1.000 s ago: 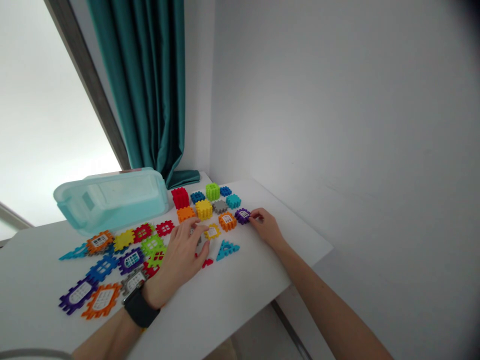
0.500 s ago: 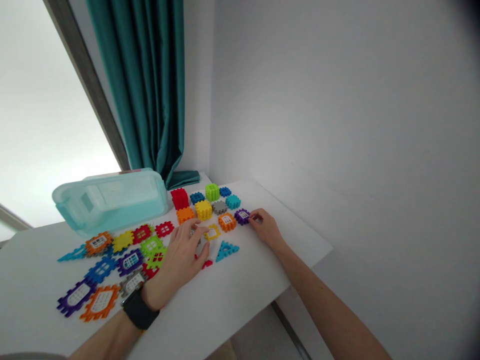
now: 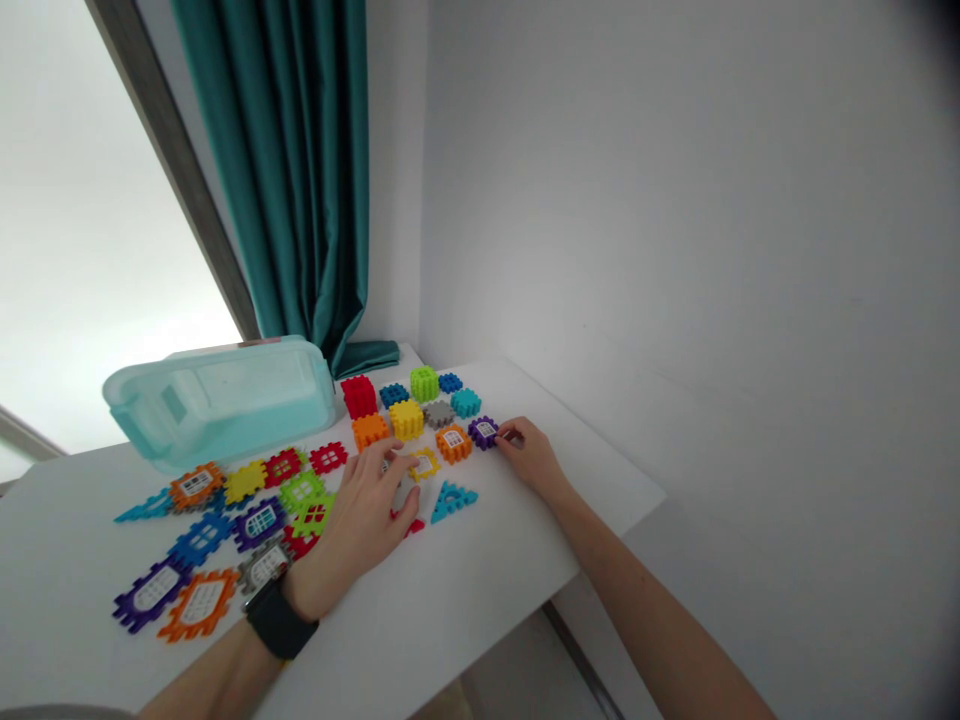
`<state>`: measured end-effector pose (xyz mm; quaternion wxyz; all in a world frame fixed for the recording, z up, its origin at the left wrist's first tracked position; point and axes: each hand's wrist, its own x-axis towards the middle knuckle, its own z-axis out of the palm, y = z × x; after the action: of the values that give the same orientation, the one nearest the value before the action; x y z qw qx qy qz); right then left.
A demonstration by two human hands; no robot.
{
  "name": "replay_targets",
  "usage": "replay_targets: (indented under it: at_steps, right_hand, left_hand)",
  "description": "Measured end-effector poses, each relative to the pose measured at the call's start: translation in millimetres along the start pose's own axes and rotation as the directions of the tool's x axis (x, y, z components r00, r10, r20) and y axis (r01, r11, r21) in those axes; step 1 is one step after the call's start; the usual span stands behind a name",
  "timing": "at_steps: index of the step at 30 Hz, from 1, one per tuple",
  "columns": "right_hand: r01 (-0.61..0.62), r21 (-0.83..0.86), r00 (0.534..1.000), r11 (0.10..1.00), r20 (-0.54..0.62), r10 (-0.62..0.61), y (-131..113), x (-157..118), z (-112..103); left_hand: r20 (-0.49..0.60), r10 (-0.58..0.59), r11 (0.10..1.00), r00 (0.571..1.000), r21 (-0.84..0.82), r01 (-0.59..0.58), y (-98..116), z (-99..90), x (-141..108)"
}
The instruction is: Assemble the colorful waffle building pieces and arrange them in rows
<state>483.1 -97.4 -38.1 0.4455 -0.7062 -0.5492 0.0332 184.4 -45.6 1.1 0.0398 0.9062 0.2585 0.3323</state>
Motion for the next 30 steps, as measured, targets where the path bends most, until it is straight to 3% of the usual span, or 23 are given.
replay_targets:
  at_steps: [9, 14, 22, 30]
  right_hand:
    - [0.063, -0.033, 0.996, 0.997, -0.061, -0.065, 1.8, -2.1, -3.0]
    - [0.146, -0.036, 0.988, 0.989, -0.05, -0.148, -12.8, -7.8, -3.0]
    - [0.384, -0.014, 0.923, 0.923, 0.019, -0.384, -71.8, -16.0, 21.4]
    - [0.471, 0.027, 0.874, 0.882, 0.121, -0.471, -140.1, -13.5, 56.4]
  left_hand:
    - [0.015, -0.003, 1.0, 1.0, -0.007, 0.003, -0.1, -0.2, 1.0]
    - [0.037, -0.012, 1.0, 0.999, -0.006, 0.012, 1.3, -3.4, 1.7]
    - [0.078, -0.057, 0.998, 0.995, 0.021, 0.055, -4.2, -21.0, -0.9]
    - [0.076, -0.117, 0.987, 0.99, 0.119, 0.107, -36.2, -65.1, -27.6]
